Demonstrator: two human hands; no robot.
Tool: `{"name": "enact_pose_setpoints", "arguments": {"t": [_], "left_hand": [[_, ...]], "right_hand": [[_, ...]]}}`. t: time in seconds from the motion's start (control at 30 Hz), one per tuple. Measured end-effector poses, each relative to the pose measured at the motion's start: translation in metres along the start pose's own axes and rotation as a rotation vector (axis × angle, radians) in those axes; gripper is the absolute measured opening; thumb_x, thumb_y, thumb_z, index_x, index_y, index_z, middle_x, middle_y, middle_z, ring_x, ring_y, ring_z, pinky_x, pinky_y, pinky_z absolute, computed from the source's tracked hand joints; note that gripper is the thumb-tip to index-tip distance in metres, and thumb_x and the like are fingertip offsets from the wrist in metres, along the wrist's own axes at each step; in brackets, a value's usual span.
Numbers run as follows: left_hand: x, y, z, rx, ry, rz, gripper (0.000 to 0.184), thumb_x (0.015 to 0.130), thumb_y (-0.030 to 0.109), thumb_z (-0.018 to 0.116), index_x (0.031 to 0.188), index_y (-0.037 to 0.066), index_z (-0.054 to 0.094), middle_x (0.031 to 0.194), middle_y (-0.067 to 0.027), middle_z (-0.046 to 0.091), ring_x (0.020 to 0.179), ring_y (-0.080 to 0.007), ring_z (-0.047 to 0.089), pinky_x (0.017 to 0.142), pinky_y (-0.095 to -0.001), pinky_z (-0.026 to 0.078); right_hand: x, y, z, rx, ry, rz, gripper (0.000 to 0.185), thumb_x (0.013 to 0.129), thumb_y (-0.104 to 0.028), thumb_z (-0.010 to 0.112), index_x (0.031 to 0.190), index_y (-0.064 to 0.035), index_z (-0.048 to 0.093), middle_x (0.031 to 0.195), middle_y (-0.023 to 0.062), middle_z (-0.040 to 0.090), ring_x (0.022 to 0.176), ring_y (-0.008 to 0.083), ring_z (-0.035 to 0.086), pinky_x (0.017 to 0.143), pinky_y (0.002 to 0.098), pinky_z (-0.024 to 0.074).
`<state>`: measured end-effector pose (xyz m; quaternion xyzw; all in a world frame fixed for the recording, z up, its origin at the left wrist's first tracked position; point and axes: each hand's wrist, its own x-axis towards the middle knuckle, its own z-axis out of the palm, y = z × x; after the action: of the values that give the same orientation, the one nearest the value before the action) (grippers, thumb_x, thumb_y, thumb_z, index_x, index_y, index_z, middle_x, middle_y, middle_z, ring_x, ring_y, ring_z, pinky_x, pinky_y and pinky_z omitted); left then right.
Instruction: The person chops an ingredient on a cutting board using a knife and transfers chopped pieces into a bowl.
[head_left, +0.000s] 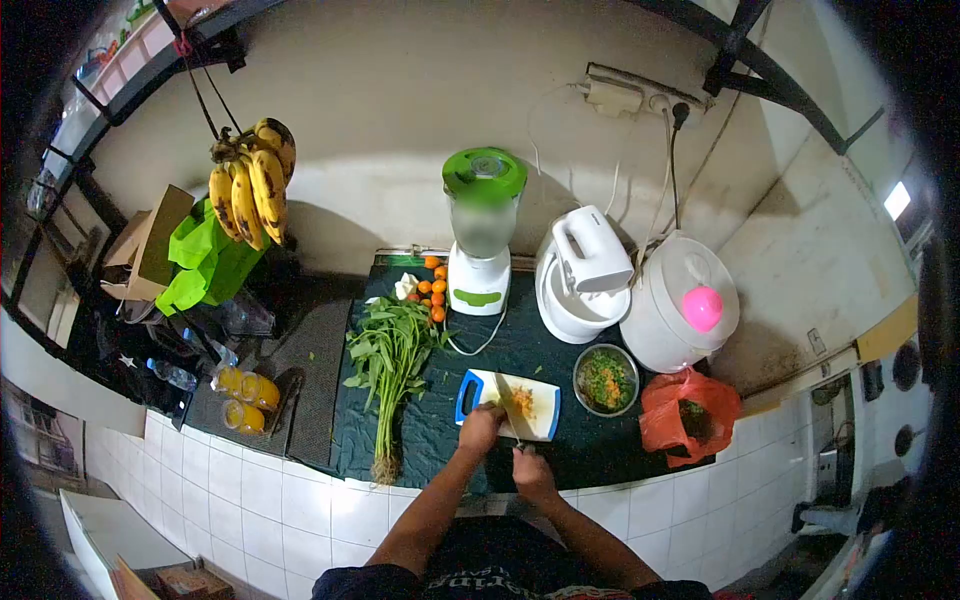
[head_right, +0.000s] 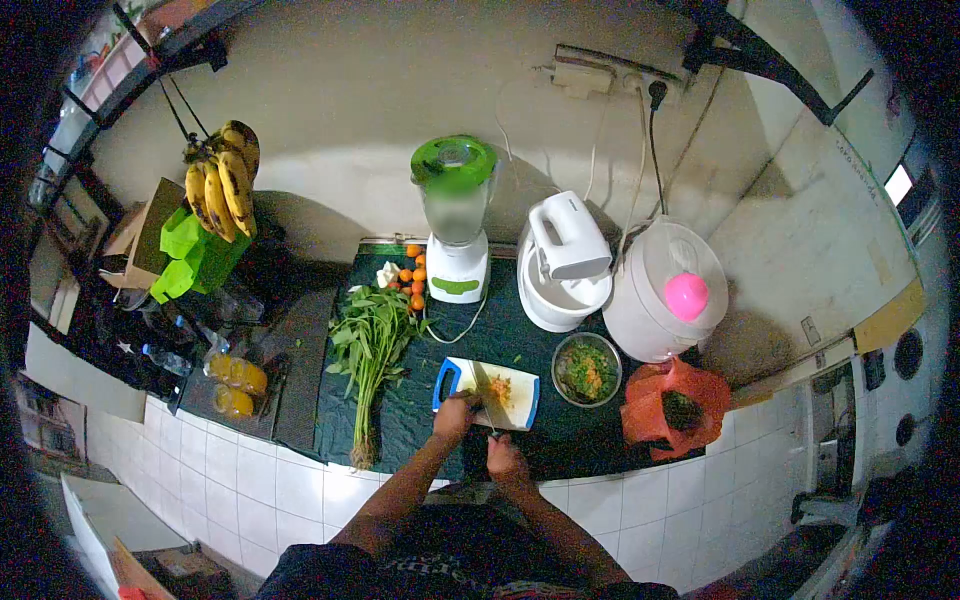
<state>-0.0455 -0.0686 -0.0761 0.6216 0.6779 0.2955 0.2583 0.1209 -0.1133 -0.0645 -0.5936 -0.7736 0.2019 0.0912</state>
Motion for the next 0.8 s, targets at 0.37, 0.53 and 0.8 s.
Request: {"name": "enact_pose_setpoints", "arguments": {"t": [0.37,0.53,0.8], "left_hand": [[0.002,-0.018,0.015,0.003,0.038,0.032,0.014,0.084,0.016,0.065,0.093,0.009,0.074,0.096,-0.0134,0.065,0.090,-0.0351,0.064,0.076,-0.0451,0.054],[-0.001,-0.010,0.008,0.050,-0.010,0.001,0.014,0.084,0.014,0.064,0.092,0.009,0.073,0.092,-0.0132,0.064,0.089,-0.0341,0.064,0.076,-0.0452,0.054],[0.000,-0.012,0.009,-0.022,0.018,0.036,0.017,0.084,0.015,0.060,0.095,0.006,0.070,0.097,-0.0161,0.064,0.089,-0.0387,0.064,0.077,-0.0472,0.053]], "right_hand": [[0.010,0.002,-0.017,0.089,-0.021,0.063,0.042,0.101,-0.033,0.046,0.090,0.0070,0.055,0.077,0.0313,0.064,0.071,0.0487,0.064,0.064,0.0537,0.0533],[0.016,-0.020,-0.031,0.118,-0.111,0.119,0.047,0.102,-0.036,0.041,0.095,0.0083,0.056,0.081,0.0328,0.064,0.078,0.0501,0.064,0.072,0.0559,0.0523],[0.016,-0.026,-0.023,0.116,-0.141,0.181,0.050,0.102,-0.039,0.040,0.099,0.0085,0.057,0.082,0.0331,0.064,0.080,0.0486,0.065,0.070,0.0538,0.0537]]}}
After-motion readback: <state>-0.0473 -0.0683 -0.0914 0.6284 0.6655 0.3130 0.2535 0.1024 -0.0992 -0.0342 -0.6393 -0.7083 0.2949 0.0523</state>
